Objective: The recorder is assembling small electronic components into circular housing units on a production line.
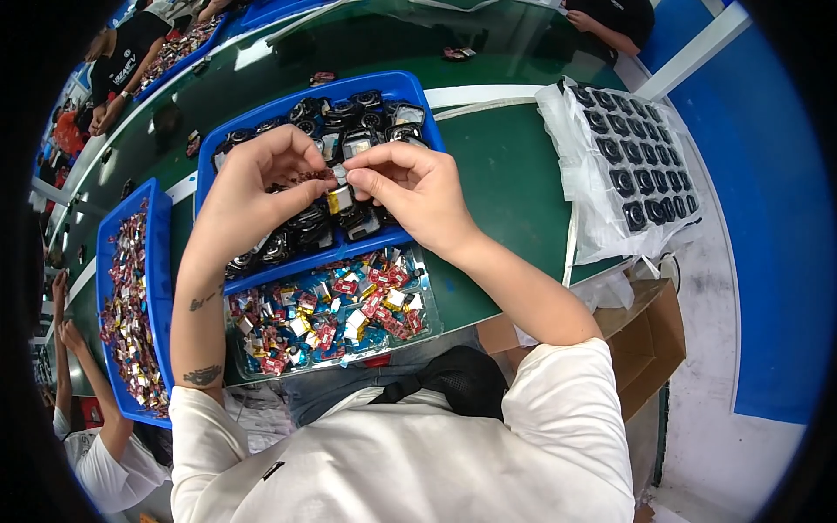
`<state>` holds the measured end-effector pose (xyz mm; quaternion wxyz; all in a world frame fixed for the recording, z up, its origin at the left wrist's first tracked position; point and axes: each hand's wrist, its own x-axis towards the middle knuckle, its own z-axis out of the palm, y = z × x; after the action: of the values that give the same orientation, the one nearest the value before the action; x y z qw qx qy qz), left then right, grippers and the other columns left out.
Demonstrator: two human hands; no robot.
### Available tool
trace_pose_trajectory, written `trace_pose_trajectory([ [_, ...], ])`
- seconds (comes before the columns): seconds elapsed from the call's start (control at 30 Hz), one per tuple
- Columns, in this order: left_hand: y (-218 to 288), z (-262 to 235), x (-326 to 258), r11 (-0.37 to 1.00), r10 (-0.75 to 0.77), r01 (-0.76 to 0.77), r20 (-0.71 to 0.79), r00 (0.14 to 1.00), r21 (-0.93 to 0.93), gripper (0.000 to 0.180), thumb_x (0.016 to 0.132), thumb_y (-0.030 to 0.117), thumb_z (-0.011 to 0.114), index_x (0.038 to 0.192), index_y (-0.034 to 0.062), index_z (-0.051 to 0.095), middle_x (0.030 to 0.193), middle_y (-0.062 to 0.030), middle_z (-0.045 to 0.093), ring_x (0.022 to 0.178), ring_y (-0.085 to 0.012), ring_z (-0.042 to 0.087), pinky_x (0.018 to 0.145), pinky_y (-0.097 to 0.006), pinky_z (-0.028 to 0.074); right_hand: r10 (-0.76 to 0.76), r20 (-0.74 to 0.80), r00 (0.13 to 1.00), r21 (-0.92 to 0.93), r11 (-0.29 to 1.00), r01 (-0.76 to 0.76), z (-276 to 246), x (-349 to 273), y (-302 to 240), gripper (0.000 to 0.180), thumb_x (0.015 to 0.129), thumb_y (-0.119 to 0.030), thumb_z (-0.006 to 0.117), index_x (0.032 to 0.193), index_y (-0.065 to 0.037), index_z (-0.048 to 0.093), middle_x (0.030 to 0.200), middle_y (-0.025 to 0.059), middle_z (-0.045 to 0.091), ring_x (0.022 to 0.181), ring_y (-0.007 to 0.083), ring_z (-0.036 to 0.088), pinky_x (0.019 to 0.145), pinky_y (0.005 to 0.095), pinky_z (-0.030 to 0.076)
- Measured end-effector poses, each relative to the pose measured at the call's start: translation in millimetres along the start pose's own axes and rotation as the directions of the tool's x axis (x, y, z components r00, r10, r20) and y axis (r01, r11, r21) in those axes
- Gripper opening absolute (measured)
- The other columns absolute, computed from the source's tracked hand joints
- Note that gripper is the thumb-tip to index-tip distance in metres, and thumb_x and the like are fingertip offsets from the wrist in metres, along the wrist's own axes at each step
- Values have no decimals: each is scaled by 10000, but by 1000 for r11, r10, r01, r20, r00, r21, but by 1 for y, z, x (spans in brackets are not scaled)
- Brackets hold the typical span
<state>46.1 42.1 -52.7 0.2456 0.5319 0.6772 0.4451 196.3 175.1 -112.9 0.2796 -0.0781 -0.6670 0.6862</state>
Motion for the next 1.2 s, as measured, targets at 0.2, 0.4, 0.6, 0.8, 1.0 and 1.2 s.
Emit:
trace_pose_trajectory([
  [0.2, 9, 2, -2, 991, -7, 8, -10, 1000, 131, 162, 789, 50, 708, 936, -12, 679, 807, -48, 675, 748, -94, 618, 711, -244, 499, -10, 17, 1000, -4, 1000, 10, 2, -1, -3, 172, 861, -45, 676, 1013, 36, 664, 914, 108, 693, 781, 123, 663, 688, 228, 545],
  [0.4, 10, -1, -2, 993, -13, 10, 22, 1000, 117, 113, 795, 75, 708, 831, -31, 687, 775, -66, 679, 725, -96, 611, 690, -244, 495, 33, 72, 997, 157, 987, -44, -7, 0, -2, 89, 855, -44, 685, 887, 33, 654, 813, 127, 690, 705, 146, 677, 626, 234, 552],
  [0.6, 8, 1, -3, 990, 39, -48, 69, 997, 134, 111, 810, 75, 700, 842, -31, 684, 754, -58, 666, 709, -92, 602, 665, -241, 489, 49, 153, 987, 206, 975, -80, -7, -1, -2, 128, 879, -105, 675, 876, 19, 641, 776, 113, 679, 671, 135, 663, 598, 226, 535],
  [0.8, 11, -10, -3, 999, 28, -30, 114, 993, 13, 121, 821, 86, 703, 846, -31, 682, 766, -45, 645, 713, -84, 588, 661, -239, 477, 47, 41, 998, 175, 983, -53, -9, 3, -2, 151, 906, -139, 652, 949, 1, 612, 799, 45, 644, 725, 99, 626, 671, 223, 513],
  [1.0, 10, -25, -4, 994, 63, -61, -18, 998, 91, 122, 827, 84, 697, 845, -36, 681, 762, -29, 637, 707, -71, 564, 644, -223, 455, -254, 193, 948, -676, 666, 316, -5, 6, -8, 463, 694, -33, 676, 1149, -76, 601, 1218, 113, 500, 1030, 288, 531, 876, 347, 459],
  [1.2, 10, -26, -6, 994, 87, -83, -51, 995, 70, 130, 831, 94, 691, 838, -35, 679, 753, -25, 637, 702, -60, 560, 635, -216, 448, -107, 330, 938, -798, 499, 338, -10, 7, -11, 456, 680, -115, 671, 1130, -71, 608, 1236, 130, 498, 1175, 335, 411, 968, 413, 406],
])
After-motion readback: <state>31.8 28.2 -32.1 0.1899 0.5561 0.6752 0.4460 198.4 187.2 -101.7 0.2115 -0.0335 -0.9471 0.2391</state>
